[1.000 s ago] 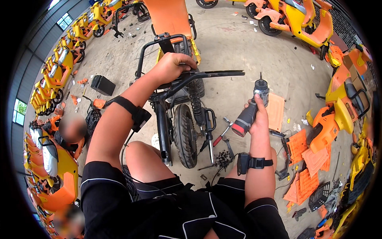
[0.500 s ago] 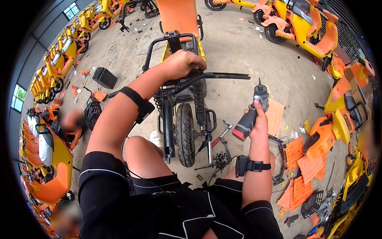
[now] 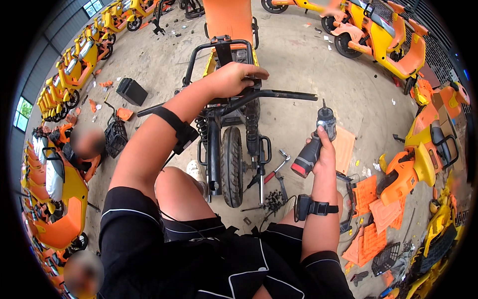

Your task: The person sits on the floor and assembles the handlebar of an orange electric scooter. They use a wrench to tighten bolts and a power drill to secure the handlebar to the stem.

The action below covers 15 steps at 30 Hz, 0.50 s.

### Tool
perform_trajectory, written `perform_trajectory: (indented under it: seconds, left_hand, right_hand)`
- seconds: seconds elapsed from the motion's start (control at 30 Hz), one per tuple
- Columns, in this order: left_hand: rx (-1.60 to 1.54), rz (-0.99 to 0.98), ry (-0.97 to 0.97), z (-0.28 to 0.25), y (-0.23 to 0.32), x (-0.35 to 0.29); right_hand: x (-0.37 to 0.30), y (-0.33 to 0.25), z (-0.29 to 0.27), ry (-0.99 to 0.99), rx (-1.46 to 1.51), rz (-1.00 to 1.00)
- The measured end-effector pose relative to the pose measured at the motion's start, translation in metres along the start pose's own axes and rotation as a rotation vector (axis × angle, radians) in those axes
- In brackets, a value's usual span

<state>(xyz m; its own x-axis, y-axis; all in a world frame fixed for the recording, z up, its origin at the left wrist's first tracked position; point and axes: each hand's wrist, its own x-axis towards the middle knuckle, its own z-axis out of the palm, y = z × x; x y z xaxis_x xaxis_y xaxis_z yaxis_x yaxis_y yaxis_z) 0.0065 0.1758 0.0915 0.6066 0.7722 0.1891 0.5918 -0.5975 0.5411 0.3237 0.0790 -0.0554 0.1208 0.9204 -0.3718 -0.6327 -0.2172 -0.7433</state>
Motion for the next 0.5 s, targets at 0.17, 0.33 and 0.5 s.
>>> perform_trajectory:
  seconds: [0.17, 0.33, 0.5]
  left_hand:
    - [-0.059, 0.033, 0.343, -0.033, 0.018, -0.034]
    - [-0.487, -0.313, 0.972, -0.024, 0.016, -0.127]
    - [-0.765, -0.553, 1.581, 0.072, 0.001, -0.158]
  right_hand:
    - [-0.004, -0.001, -0.001, -0.024, -0.041, 0.031]
    - [-0.017, -0.01, 0.008, -0.078, -0.126, 0.016]
    - [-0.028, -0.006, 0.024, -0.141, -0.171, -0.128]
